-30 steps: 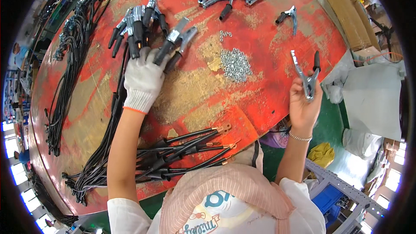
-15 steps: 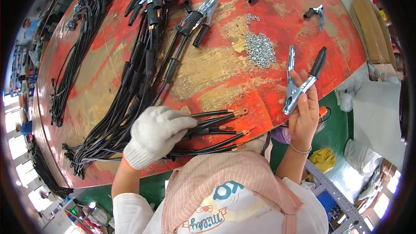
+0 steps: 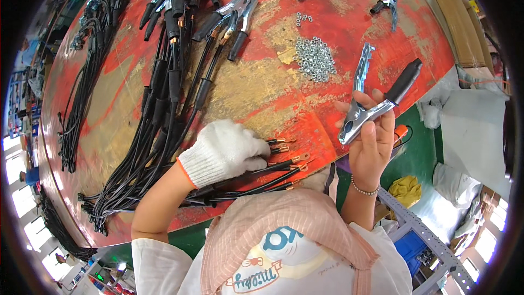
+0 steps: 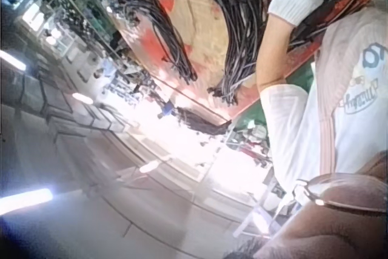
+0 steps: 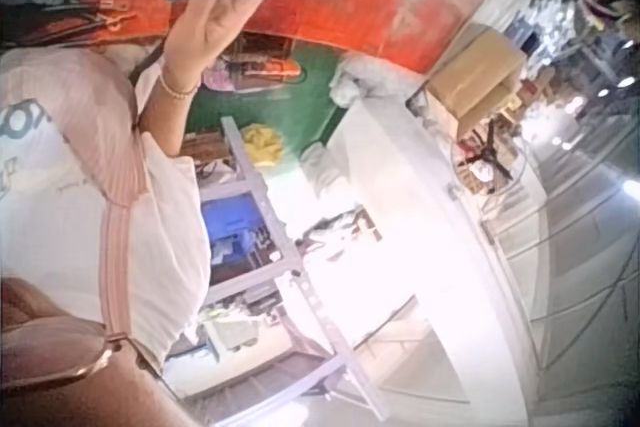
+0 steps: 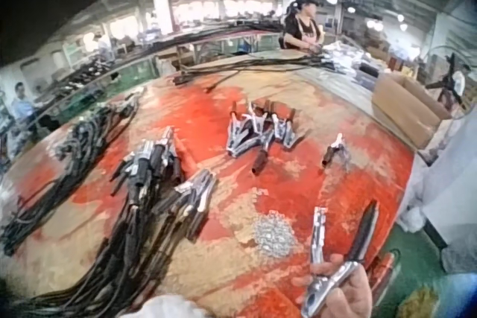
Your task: Assemble jumper cable clamps by attaching cables and inserting small metal pins/components.
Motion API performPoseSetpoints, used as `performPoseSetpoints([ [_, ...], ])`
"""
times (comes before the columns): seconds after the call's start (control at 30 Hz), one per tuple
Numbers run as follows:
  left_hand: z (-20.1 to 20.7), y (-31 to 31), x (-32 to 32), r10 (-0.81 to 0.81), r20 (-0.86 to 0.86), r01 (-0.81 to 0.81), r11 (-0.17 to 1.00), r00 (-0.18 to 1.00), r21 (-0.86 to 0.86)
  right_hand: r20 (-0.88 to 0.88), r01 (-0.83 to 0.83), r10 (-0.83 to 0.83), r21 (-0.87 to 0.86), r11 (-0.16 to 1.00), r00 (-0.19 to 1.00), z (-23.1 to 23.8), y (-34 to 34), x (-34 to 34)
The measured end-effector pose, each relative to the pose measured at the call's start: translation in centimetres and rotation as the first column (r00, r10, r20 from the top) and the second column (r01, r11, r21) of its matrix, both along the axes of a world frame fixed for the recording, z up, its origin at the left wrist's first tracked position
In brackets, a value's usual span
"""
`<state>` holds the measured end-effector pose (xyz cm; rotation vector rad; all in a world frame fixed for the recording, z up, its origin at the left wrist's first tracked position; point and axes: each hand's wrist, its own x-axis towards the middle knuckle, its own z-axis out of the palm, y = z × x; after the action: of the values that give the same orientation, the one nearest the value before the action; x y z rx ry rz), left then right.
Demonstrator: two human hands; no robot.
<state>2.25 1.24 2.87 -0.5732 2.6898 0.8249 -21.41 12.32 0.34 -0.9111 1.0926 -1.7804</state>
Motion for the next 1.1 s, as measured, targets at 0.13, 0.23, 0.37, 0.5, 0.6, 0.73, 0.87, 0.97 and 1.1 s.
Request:
performPoseSetpoints([
  [0.13,0.6,1.2,-1.1,-0.063,0.104,0.072,0.993,0.993,-0.090,-0.049,0.006,-0.008,-0.038,0.999,0.999,-0.2,-0.1,0.1],
  [0.23,0.7,3.3,-1.5,-0.085,0.211,0.144,0.949,0.974,-0.281,-0.075,0.025,-0.028,-0.049,0.998,0.997,-0.3,-0.1,0.3],
  [0.37,1.2,4.5,-1.4,-0.028,0.390,0.177,0.919,0.920,-0.352,-0.212,0.244,-0.264,-0.117,0.963,0.941,0.0,-0.3,0.7],
  [0.5,1.4,3.4,-0.6,-0.051,0.368,0.142,0.964,0.929,-0.224,-0.265,0.297,-0.351,-0.221,0.929,0.898,-0.9,-0.2,-0.3],
  [0.6,2.2,0.5,1.1,0.146,-0.036,-0.149,0.982,0.989,-0.117,-0.451,0.206,-0.242,-0.127,0.970,0.859,-1.4,0.3,-2.0],
  [0.73,2.0,-3.2,3.6,0.434,-0.177,-0.406,0.898,0.884,0.172,-0.376,0.236,-0.188,0.084,0.968,0.907,-1.3,0.1,-2.5],
  [0.87,2.7,-5.1,3.1,0.544,0.108,-0.511,0.678,0.832,0.529,-0.738,0.356,-0.204,0.052,0.933,0.643,-2.5,0.2,-4.7],
  [0.97,2.0,-5.5,3.4,0.496,0.317,-0.553,0.452,0.808,0.700,-0.810,0.396,-0.213,0.025,0.918,0.547,-1.0,0.1,-5.2],
  [1.1,1.7,-4.9,1.6,0.590,0.297,-0.603,0.428,0.751,0.674,-0.475,0.433,-0.389,-0.019,0.901,0.789,-2.2,0.6,-6.7],
])
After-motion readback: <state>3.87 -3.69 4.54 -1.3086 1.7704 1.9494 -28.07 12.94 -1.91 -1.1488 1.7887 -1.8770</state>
